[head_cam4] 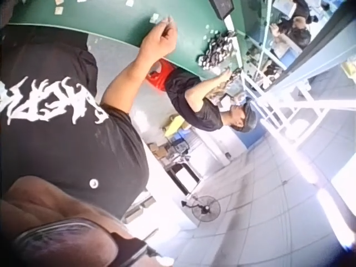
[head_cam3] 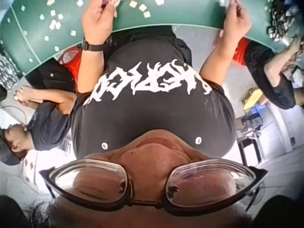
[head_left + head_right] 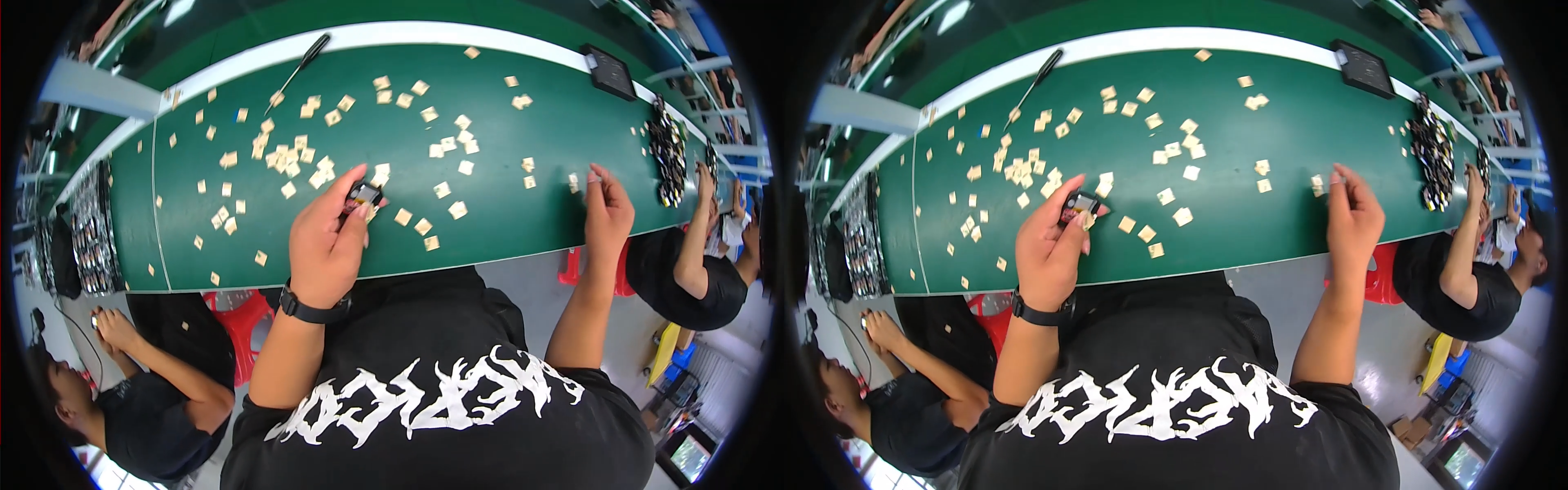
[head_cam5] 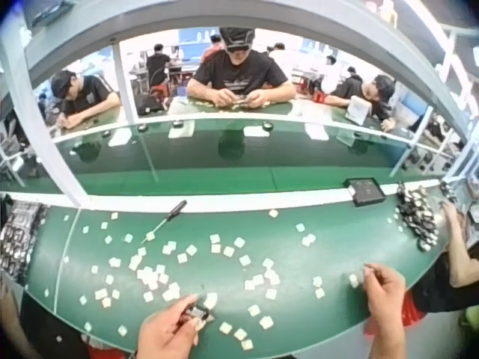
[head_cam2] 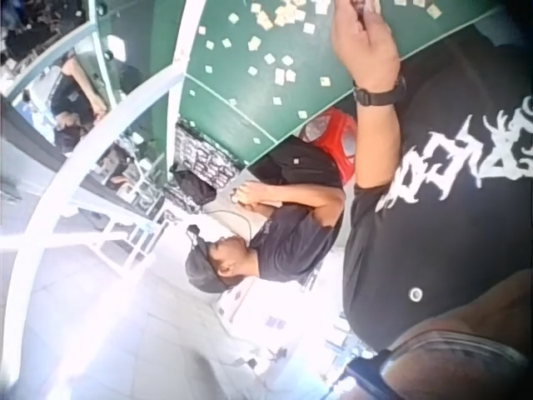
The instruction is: Assembling electronic smartwatch components by applying small adhesive pads and fitting parts into housings using tweezers.
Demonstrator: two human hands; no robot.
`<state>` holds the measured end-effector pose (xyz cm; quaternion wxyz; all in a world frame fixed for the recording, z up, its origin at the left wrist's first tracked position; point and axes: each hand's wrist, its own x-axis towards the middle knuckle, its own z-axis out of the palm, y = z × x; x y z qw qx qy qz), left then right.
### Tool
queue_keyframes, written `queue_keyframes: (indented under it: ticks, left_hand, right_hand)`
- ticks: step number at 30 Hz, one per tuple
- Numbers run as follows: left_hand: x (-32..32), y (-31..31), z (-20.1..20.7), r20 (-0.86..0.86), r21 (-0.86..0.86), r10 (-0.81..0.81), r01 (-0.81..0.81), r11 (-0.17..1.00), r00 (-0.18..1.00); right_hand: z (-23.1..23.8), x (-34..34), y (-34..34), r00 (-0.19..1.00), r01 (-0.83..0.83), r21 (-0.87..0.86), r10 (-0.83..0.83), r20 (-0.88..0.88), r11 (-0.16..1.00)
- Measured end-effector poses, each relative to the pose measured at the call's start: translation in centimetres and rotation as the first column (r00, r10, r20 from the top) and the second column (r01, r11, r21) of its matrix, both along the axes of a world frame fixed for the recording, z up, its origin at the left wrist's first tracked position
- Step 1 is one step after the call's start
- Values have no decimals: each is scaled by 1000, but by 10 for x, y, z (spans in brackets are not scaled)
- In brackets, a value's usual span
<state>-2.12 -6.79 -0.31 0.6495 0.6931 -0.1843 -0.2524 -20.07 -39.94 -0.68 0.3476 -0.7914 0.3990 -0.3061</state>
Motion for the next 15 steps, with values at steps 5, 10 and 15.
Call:
queue_keyframes:
  ticks: [5, 10, 15]
  left_hand:
    - [3, -3, -3, -69, -1, -24, 23, 1000, 997]
    - [1, -7, 3, -115, 28, 26, -23, 999, 993]
    - [5, -6, 1, -135, 46, 39, -33, 998, 990]
  right_hand:
    - [-8, -61, -107, 974, 184, -242, -209, -84, 953]
    - [0, -76, -138, 948, 194, -307, -259, -187, 932]
    - [4, -72, -193, 878, 107, -617, -366, -310, 780]
